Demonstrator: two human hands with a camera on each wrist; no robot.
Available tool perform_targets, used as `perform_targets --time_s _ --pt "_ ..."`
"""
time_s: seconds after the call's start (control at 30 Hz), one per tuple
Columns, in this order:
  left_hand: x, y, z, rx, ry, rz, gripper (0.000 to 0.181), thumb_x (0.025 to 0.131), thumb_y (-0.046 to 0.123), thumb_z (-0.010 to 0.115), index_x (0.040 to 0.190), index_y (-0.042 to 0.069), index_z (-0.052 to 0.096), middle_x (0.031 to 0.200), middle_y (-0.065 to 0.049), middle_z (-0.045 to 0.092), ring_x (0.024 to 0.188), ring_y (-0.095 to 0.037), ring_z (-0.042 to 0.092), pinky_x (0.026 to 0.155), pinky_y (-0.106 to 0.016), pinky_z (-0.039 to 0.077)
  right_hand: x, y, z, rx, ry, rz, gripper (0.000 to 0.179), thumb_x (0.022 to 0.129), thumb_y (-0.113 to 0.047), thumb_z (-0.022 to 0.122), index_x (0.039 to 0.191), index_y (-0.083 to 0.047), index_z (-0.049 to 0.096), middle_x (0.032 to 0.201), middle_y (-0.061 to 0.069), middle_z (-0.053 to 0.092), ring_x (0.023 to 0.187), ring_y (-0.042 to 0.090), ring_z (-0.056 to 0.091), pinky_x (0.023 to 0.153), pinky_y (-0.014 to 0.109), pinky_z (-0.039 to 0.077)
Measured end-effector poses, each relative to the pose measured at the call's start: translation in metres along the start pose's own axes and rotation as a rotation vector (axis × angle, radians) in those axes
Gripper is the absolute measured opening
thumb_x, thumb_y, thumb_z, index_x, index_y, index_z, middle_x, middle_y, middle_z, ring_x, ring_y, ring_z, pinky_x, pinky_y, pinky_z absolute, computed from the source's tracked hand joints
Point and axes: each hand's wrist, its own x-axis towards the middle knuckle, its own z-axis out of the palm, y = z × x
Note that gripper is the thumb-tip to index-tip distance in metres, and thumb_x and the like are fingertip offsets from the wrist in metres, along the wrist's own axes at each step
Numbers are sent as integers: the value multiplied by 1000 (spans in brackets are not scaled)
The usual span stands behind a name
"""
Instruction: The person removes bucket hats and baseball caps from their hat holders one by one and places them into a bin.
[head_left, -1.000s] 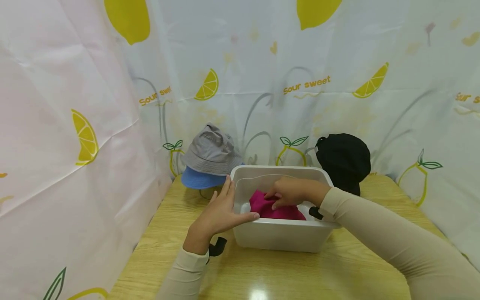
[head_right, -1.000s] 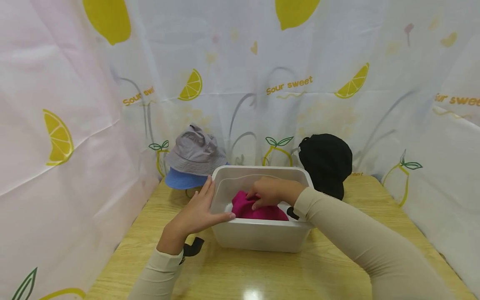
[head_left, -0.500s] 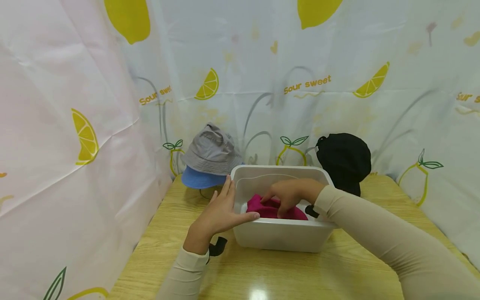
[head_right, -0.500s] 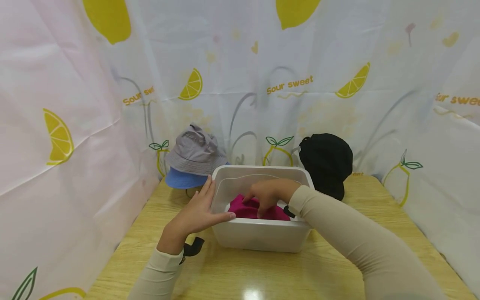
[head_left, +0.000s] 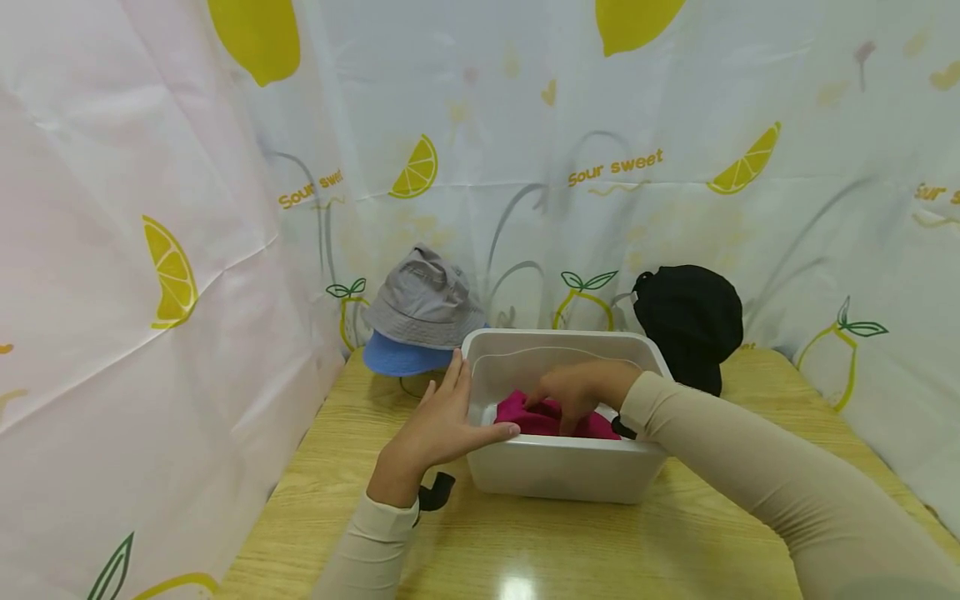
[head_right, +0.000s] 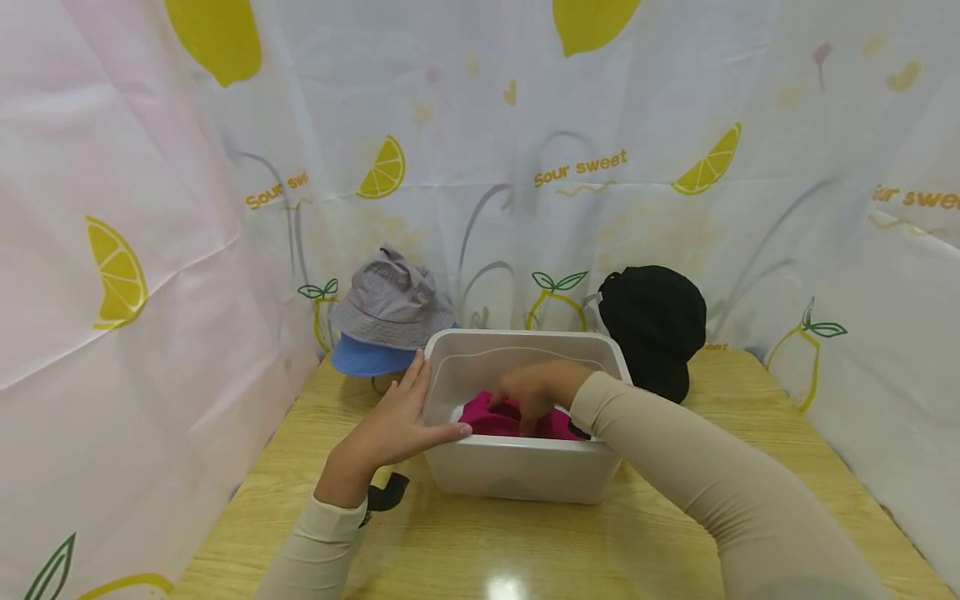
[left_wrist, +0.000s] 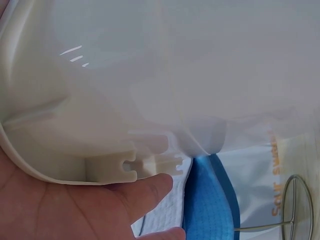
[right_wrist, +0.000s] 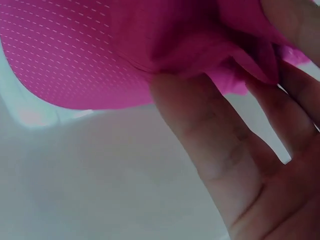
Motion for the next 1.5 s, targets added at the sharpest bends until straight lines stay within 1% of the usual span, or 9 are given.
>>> perform_targets --time_s 0.1,0.23,0.33,0.5,0.73,1.0,1.1,1.3,1.5 --pt "0 0 1 -4 -1 1 136 74 89 64 166 5 11 175 -12 -2 156 -41 25 127 -62 8 2 0 3 -26 2 -11 71 77 -22 93 142 -24 65 117 -12 67 103 11 57 100 36 52" --pt "0 0 1 -6 -6 6 136 74 88 64 167 6 9 175 -11 -2 156 -40 26 127 -62 9 6 0 8 -71 -6 -70 57 78 -21 92 131 -23 72 95 -12 65 86 10 55 82 30 54" --pt "0 1 2 -3 -6 9 137 74 89 64 167 6 8 175 -11 -2 156 -39 27 127 -63 10 8 1 11 -93 -14 -104 51 79 -20 91 127 -23 73 86 -11 62 79 10 54 72 27 53" --pt "1 0 0 1 0 6 136 74 89 64 167 6 9 175 -11 -2 156 -38 27 126 -63 9 9 0 9 -83 -9 -85 59 80 -22 91 135 -25 70 90 -13 63 83 10 56 75 26 54" --pt "2 -1 0 0 5 8 136 74 90 63 167 9 8 175 -11 -2 156 -38 27 126 -64 10 11 -2 9 -60 -16 -69 55 80 -25 92 132 -26 72 94 -15 65 89 10 58 85 29 55" --pt "0 1 -2 -4 -7 -1 136 74 90 62 167 9 6 175 -10 -3 156 -38 26 127 -62 8 15 -1 14 -65 -33 -77 39 82 -21 90 117 -26 74 86 -13 64 81 9 57 75 27 54" --pt "0 1 -1 -6 -11 -3 136 74 91 61 167 9 6 175 -9 -3 157 -37 25 127 -61 8 16 0 17 -68 -43 -59 35 84 -23 89 115 -28 74 83 -12 64 79 9 58 72 26 53" --pt "0 0 -1 -8 -13 -6 137 73 92 60 167 7 7 175 -8 -4 157 -36 24 127 -62 8 17 2 21 -56 -71 -30 37 86 -24 86 120 -32 73 86 -12 64 84 10 58 75 28 53" --pt "-1 1 -2 9 -13 -4 137 74 92 60 167 7 7 175 -9 -4 157 -35 25 127 -62 9 19 5 22 -91 -65 -61 43 85 -26 87 124 -34 72 90 -14 63 86 10 56 77 28 52"
